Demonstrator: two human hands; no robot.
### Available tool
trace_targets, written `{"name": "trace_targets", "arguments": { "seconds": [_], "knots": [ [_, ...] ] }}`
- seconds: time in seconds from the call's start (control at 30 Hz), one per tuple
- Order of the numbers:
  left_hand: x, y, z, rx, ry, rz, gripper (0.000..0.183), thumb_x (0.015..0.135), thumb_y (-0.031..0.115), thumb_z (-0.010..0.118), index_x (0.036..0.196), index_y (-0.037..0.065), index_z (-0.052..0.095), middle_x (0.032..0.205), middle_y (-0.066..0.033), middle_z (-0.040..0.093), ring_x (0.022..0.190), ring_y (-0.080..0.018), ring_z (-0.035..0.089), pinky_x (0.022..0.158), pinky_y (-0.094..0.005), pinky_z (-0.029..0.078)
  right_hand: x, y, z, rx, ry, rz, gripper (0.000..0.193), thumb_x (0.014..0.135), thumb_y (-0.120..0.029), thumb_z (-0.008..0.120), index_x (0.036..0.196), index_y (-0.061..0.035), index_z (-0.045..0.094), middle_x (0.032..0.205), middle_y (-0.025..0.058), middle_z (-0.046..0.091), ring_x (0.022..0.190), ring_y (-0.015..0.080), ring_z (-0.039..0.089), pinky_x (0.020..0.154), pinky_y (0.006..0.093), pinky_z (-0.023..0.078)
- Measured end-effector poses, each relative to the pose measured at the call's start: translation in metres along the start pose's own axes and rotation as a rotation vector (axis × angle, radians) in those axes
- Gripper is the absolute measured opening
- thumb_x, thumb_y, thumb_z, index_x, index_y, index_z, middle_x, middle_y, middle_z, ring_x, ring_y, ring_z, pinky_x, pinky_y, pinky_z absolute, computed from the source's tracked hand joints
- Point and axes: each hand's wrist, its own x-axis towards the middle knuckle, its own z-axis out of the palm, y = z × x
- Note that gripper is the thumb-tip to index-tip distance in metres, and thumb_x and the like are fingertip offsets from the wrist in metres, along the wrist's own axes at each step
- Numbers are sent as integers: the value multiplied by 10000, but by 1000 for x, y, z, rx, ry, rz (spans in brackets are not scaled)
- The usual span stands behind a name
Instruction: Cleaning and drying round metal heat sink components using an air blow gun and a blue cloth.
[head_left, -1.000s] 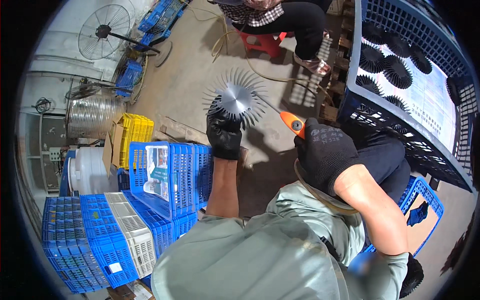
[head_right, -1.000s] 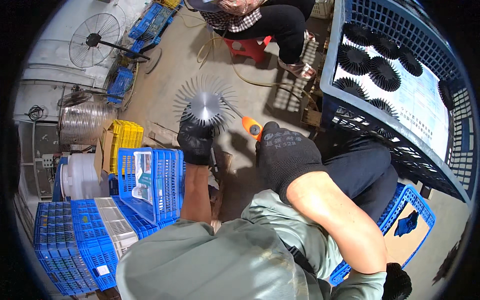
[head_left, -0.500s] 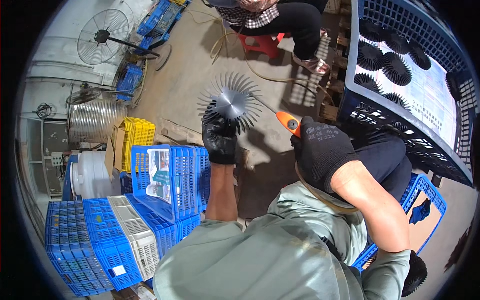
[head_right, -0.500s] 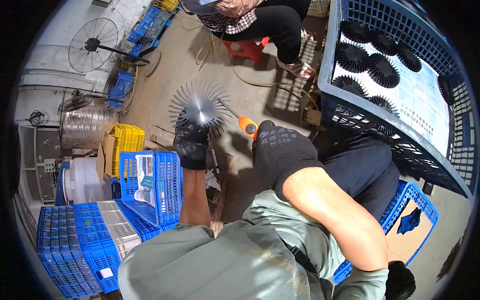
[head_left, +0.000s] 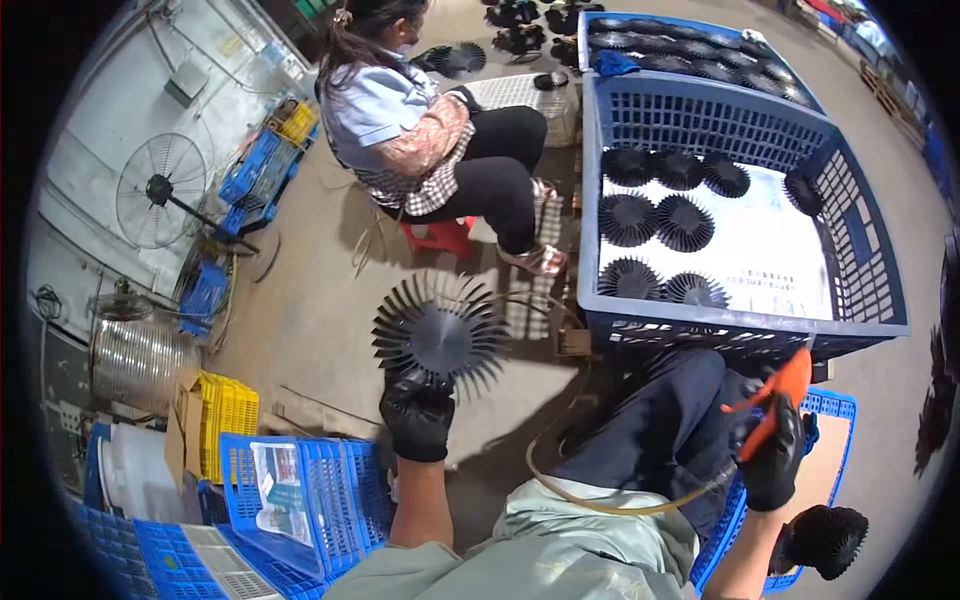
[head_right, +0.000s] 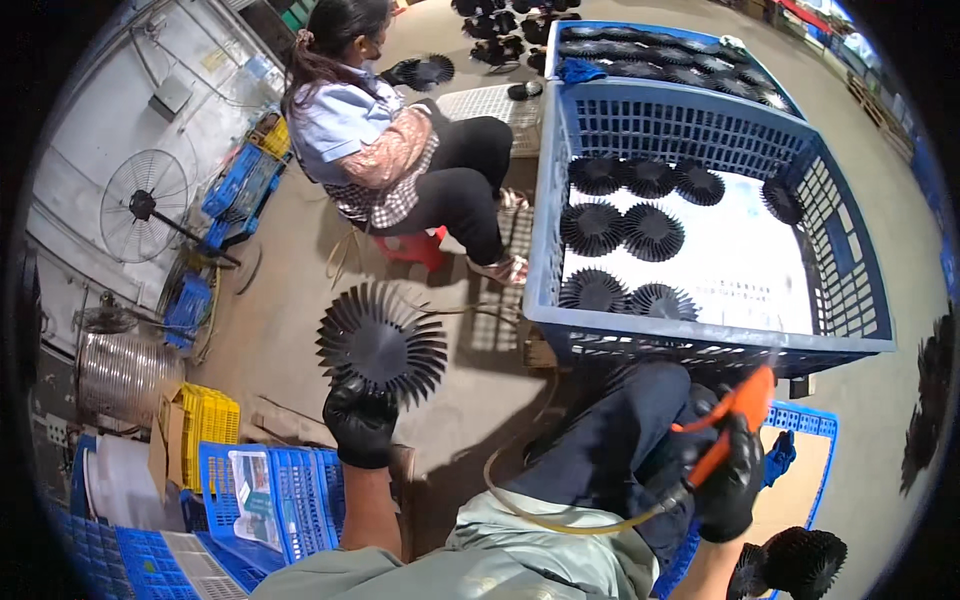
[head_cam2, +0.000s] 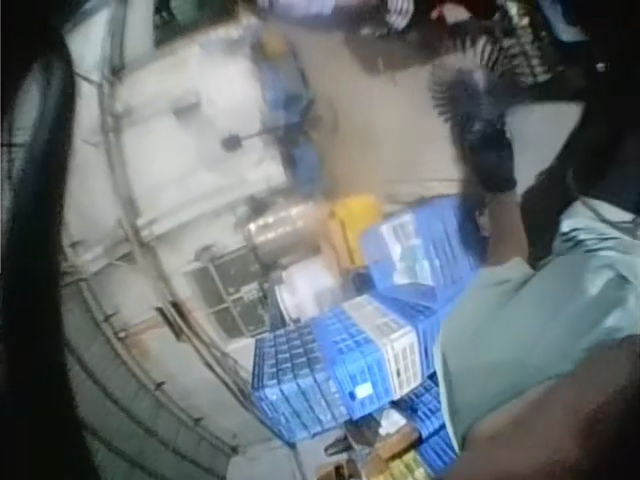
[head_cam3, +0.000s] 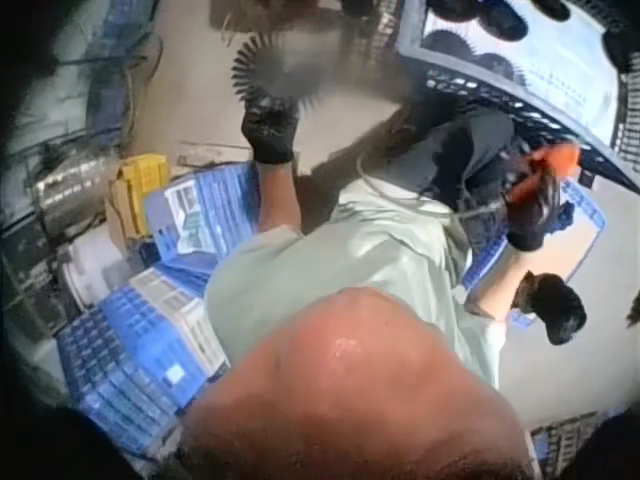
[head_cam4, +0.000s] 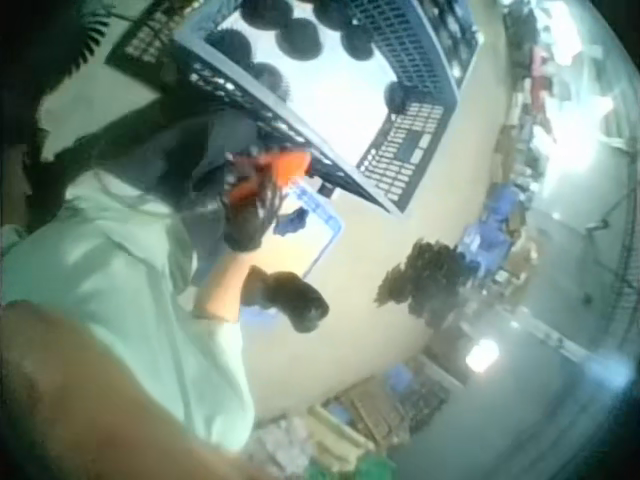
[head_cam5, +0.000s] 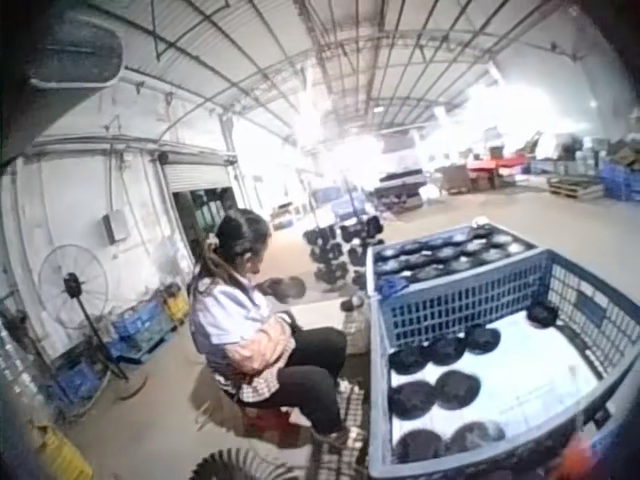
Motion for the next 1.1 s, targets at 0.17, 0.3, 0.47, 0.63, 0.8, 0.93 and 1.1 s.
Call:
{"name": "trace_targets", "arguments": {
  "seconds": [0.17, 0.3, 0.47, 0.63, 0.8, 0.93, 1.1],
  "knots": [
    [21, -87, 73, 395, 113, 19, 376, 818, 94, 568, 1191, 54, 586, 1143, -110, 649, 995, -224, 630, 884, -399, 505, -58, 22, -64, -149, 122, 184, 309, 993, -259, 442, 1117, -28, 604, 840, 79, 631, 659, 143, 606, 548, 281, 482],
    [46, -129, 110, 451, 125, -210, 325, 847, 118, 541, 1156, 44, 609, 1159, -118, 640, 1049, -235, 601, 948, -424, 464, -80, 78, -120, -757, 32, 18, 312, 983, -262, 471, 1045, -12, 646, 820, 108, 637, 665, 212, 621, 574, 310, 475],
    [44, -163, 141, 41, 228, -668, 270, 859, 91, 529, 1107, 43, 622, 1111, -115, 646, 1028, -240, 601, 935, -423, 468, -87, 61, -106, -1038, 80, 623, 504, 914, -504, 532, 911, -27, 693, 797, 181, 675, 706, 336, 655, 648, 419, 485],
    [32, -196, 140, 164, 183, -741, 218, 853, 85, 552, 1051, 77, 644, 1020, -87, 665, 956, -226, 624, 875, -400, 502, -87, 51, -107, -1424, 13, 528, 609, 863, -619, 516, 830, -39, 699, 741, 205, 657, 761, 380, 649, 684, 455, 496],
    [24, -202, 136, 167, 165, -749, 212, 844, 73, 556, 1037, 64, 642, 1005, -86, 667, 954, -232, 629, 881, -403, 505, -62, 39, -88, -1462, 99, 172, 421, 877, -431, 613, 764, -28, 663, 694, 199, 631, 682, 374, 634, 627, 440, 496],
    [19, -202, 137, 178, 194, -725, 211, 841, 56, 546, 1030, 49, 637, 988, -95, 666, 946, -247, 638, 889, -408, 510, -39, 18, -50, -1159, 180, 67, 283, 879, -283, 657, 835, -4, 655, 692, 171, 636, 642, 324, 642, 607, 396, 498],
    [20, -203, 118, 201, 197, -688, 227, 843, 49, 525, 1044, 29, 629, 1024, -118, 659, 978, -259, 636, 903, -416, 512, -23, 22, -28, -851, 96, -240, 191, 870, -143, 672, 988, 6, 653, 868, 145, 668, 777, 248, 666, 708, 353, 511]
  ]
}}
